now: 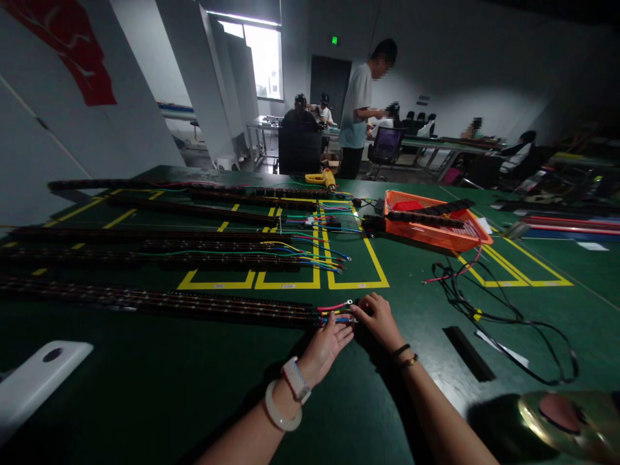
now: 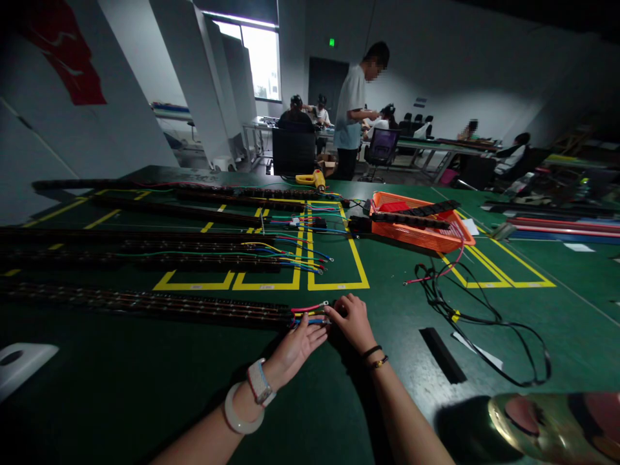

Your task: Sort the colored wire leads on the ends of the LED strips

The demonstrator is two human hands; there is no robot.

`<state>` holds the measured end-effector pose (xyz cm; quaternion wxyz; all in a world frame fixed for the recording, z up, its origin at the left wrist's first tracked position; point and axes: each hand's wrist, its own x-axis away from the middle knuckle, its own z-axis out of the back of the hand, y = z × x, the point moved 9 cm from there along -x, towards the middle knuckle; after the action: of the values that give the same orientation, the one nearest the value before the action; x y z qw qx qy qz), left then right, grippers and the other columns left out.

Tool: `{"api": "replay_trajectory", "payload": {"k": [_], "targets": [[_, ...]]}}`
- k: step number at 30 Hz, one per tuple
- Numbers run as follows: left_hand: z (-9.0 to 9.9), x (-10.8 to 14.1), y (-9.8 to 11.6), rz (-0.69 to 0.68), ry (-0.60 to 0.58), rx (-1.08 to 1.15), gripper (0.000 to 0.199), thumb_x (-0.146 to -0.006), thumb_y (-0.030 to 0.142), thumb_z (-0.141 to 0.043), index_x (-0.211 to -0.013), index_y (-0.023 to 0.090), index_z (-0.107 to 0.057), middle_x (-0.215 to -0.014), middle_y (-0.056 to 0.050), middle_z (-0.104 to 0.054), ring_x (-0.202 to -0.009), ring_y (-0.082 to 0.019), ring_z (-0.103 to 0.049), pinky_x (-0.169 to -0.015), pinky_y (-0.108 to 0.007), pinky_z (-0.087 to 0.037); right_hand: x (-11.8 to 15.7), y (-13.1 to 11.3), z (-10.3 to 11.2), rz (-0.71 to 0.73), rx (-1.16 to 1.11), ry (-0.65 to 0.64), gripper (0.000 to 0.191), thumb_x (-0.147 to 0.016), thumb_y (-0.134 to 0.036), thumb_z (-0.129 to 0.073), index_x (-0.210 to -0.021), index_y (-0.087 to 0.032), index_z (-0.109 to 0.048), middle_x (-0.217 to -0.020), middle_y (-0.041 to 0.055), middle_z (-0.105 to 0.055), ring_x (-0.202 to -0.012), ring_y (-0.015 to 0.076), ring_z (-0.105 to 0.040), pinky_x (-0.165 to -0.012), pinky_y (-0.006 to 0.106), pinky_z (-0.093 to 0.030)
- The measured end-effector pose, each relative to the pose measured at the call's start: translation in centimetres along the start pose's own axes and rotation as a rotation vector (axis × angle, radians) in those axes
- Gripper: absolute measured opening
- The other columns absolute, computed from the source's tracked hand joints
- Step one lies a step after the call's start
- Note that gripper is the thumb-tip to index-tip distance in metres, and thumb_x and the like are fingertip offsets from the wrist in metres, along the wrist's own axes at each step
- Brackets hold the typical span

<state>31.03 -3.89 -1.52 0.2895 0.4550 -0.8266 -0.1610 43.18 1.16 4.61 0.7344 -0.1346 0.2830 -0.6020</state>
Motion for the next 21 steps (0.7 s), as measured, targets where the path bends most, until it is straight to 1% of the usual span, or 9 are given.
{"api": "replay_trajectory", "payload": {"k": [2,4,6,9,12,14,17,19,21], "targets": [[-0.1,0.0,0.0,0.005,-0.013,-0.012,0.037,-0.092,0.041,-0.042,-0.106,0.011,-0.061,-0.121,-0.017,-0.06,-0.117,-0.024,-0.054,-0.108,-0.043,-0.031,0.7,-0.9,0.5,0.063,0.03,0.008,0.045,-0.087,-0.057,-0.045,-0.065,-0.019,-0.056,-0.069,0.0006,-0.053,-0.073,0.016,-0.049,-0.075,0.03,-0.033],[-0.3,0.0,0.0,0.007,-0.03,-0.024,0.037,-0.092,0.041,-0.042,-0.107,0.012,-0.06,-0.122,-0.016,-0.06,-0.117,-0.023,-0.054,-0.108,-0.042,-0.03,1.2,-1.9,0.5,0.147,0.035,-0.024,0.044,-0.089,-0.052,-0.045,-0.063,-0.019,-0.056,-0.067,-0.0006,-0.051,-0.074,0.0151,-0.048,-0.08,0.031,-0.031],[-0.4,0.1,0.2,0.002,-0.041,-0.029,0.039,-0.092,0.041,-0.041,-0.109,0.012,-0.059,-0.123,-0.017,-0.059,-0.116,-0.023,-0.054,-0.108,-0.041,-0.031,1.5,-2.6,0.3,0.196,0.03,-0.049,0.042,-0.089,-0.05,-0.047,-0.063,-0.019,-0.056,-0.066,-0.0013,-0.051,-0.073,0.0143,-0.047,-0.083,0.032,-0.03],[-0.4,0.3,0.0,0.031,-0.016,-0.055,0.044,-0.091,0.043,-0.041,-0.114,0.008,-0.055,-0.122,-0.021,-0.058,-0.112,-0.024,-0.058,-0.105,-0.042,-0.035,1.3,-2.3,-0.1,0.18,0.032,-0.053,0.04,-0.089,-0.049,-0.048,-0.063,-0.019,-0.057,-0.065,-0.0015,-0.052,-0.073,0.0142,-0.047,-0.082,0.031,-0.029],[-0.5,0.6,-0.5,0.11,-0.004,-0.161,0.05,-0.089,0.047,-0.043,-0.11,0.003,-0.055,-0.111,-0.025,-0.063,-0.102,-0.027,-0.063,-0.1,-0.045,-0.04,0.9,-1.5,-0.5,0.139,0.08,-0.024,0.041,-0.085,-0.054,-0.052,-0.065,-0.019,-0.057,-0.067,-0.0009,-0.053,-0.074,0.0156,-0.047,-0.08,0.032,-0.029],[-1.1,0.8,-0.7,0.126,-0.043,-0.245,0.051,-0.088,0.049,-0.045,-0.102,0.003,-0.058,-0.102,-0.025,-0.066,-0.098,-0.028,-0.065,-0.097,-0.046,-0.042,0.7,-1.1,-0.7,0.124,0.145,0.002,0.043,-0.08,-0.059,-0.055,-0.066,-0.019,-0.055,-0.069,-0.0001,-0.055,-0.074,0.0168,-0.047,-0.078,0.032,-0.029],[-1.6,1.0,-0.6,0.088,-0.087,-0.333,0.045,-0.086,0.049,-0.048,-0.091,0.006,-0.061,-0.098,-0.022,-0.068,-0.095,-0.028,-0.066,-0.093,-0.045,-0.045,0.4,-0.6,-1.1,0.109,0.221,0.025,0.045,-0.075,-0.064,-0.057,-0.071,-0.02,-0.055,-0.073,0.0016,-0.056,-0.075,0.0189,-0.047,-0.075,0.033,-0.029],[-1.8,1.1,-0.6,0.07,-0.106,-0.389,0.045,-0.084,0.05,-0.049,-0.089,0.007,-0.061,-0.097,-0.021,-0.068,-0.091,-0.026,-0.067,-0.089,-0.043,-0.047,0.5,-0.3,-1.0,0.094,0.212,0.038,0.045,-0.074,-0.065,-0.058,-0.076,-0.02,-0.055,-0.076,0.0023,-0.056,-0.076,0.0197,-0.047,-0.073,0.032,-0.031],[-2.1,1.3,-0.9,0.073,-0.138,-0.456,0.047,-0.083,0.052,-0.05,-0.089,0.007,-0.061,-0.096,-0.02,-0.068,-0.086,-0.025,-0.068,-0.081,-0.039,-0.05,0.6,-0.2,-0.5,0.082,0.152,0.062,0.042,-0.077,-0.062,-0.057,-0.083,-0.02,-0.055,-0.081,0.0028,-0.055,-0.078,0.02,-0.048,-0.073,0.032,-0.033]]}}
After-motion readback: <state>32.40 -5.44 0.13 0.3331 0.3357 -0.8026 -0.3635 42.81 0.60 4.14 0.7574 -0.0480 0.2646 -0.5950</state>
